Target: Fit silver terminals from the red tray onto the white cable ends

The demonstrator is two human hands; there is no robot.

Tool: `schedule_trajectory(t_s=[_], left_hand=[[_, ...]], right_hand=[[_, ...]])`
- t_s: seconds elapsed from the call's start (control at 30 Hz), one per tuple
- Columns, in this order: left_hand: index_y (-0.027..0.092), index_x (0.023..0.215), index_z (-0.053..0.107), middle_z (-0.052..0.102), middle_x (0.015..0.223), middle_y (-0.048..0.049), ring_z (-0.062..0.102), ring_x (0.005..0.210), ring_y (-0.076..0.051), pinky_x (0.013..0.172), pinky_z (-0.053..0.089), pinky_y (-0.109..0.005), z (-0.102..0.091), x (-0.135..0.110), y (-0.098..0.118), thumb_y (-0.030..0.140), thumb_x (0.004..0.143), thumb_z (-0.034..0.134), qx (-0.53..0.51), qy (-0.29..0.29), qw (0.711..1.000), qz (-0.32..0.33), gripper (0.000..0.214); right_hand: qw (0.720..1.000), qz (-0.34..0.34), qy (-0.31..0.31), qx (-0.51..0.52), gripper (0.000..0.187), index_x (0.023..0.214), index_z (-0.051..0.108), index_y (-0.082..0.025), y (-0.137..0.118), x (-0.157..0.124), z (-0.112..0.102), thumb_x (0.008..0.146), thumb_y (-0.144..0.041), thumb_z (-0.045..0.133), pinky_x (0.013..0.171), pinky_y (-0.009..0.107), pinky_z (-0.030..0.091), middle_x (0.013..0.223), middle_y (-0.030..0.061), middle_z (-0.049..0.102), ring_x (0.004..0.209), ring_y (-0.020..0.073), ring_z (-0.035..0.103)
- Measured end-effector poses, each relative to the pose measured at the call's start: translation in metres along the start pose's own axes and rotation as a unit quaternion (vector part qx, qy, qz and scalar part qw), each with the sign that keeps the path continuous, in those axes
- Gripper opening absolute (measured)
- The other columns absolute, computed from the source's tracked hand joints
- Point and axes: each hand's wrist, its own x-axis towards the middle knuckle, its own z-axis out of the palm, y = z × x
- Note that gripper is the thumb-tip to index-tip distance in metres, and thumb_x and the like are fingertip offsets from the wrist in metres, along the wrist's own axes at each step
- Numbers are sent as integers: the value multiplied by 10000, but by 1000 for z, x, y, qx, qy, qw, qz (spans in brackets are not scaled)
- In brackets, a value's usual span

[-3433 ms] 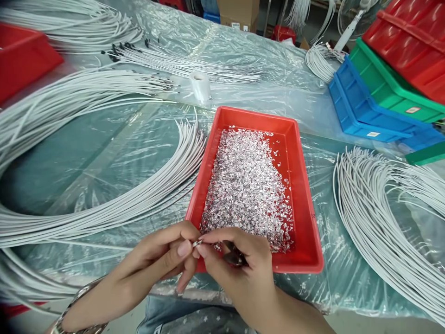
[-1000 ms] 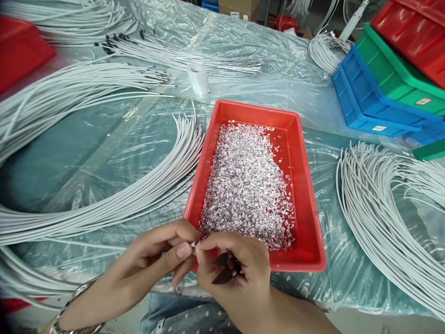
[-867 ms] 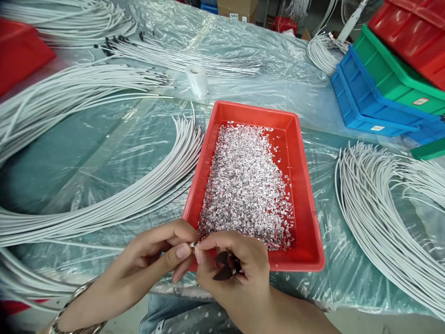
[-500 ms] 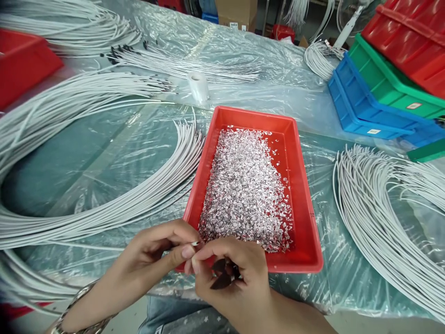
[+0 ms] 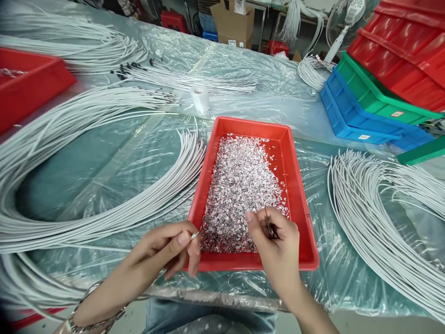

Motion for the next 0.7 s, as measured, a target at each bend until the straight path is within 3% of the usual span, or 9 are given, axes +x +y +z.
schedule_trajectory(t_s=[0.13, 0.2, 0.37, 0.47, 0.6, 0.7], left_hand=[[144, 746, 588, 654, 560, -31, 399, 374, -71, 373, 310, -178, 0, 2, 1, 380, 983, 406, 30, 23, 999, 26, 381], [142, 751, 606, 670, 574, -33, 441, 390, -79, 392, 354, -180, 2, 0, -1, 369, 967, 453, 51, 45, 997, 48, 348], [162, 831, 665, 744, 801, -67, 664, 717, -163, 678, 510, -253, 16, -9, -11, 271, 933, 548, 121, 137, 978, 99, 190], [177, 888, 690, 753, 845, -65, 686, 767, -189, 715, 516, -282, 22, -12, -14, 244, 908, 595, 167, 173, 964, 115, 118], [196, 912, 705, 758, 876, -64, 697, 804, -198, 732, 518, -288, 24, -19, -14, 218, 895, 616, 215, 186, 950, 133, 93], [216, 919, 710, 758, 857, -47, 699, 766, -176, 715, 520, -264, 28, -36, -35, 235, 912, 595, 257, 153, 943, 147, 117]], right_hand=[[1000, 2, -10, 14, 96, 756, 554, -207, 1, 0, 2, 830, -208, 615, 410, 190, 302, 567, -74, 354, 466, 85, 330], [1000, 0, -18, 18, 94, 755, 557, -203, 2, 0, 2, 839, -207, 600, 415, 188, 312, 570, -70, 381, 468, 85, 344], [999, -5, -32, 24, 120, 738, 553, -197, 2, 0, 2, 851, -217, 588, 441, 191, 346, 574, -61, 418, 486, 91, 385], [999, -6, -34, 26, 112, 747, 556, -198, 2, -1, 2, 852, -222, 584, 447, 192, 356, 584, -55, 432, 496, 95, 398], [999, -4, -40, 25, 99, 762, 562, -195, 3, -2, 3, 855, -224, 580, 451, 189, 359, 591, -55, 438, 499, 93, 402], [999, -2, -44, 22, 90, 781, 576, -194, 5, -2, 2, 856, -241, 587, 450, 182, 358, 584, -60, 434, 495, 90, 400]])
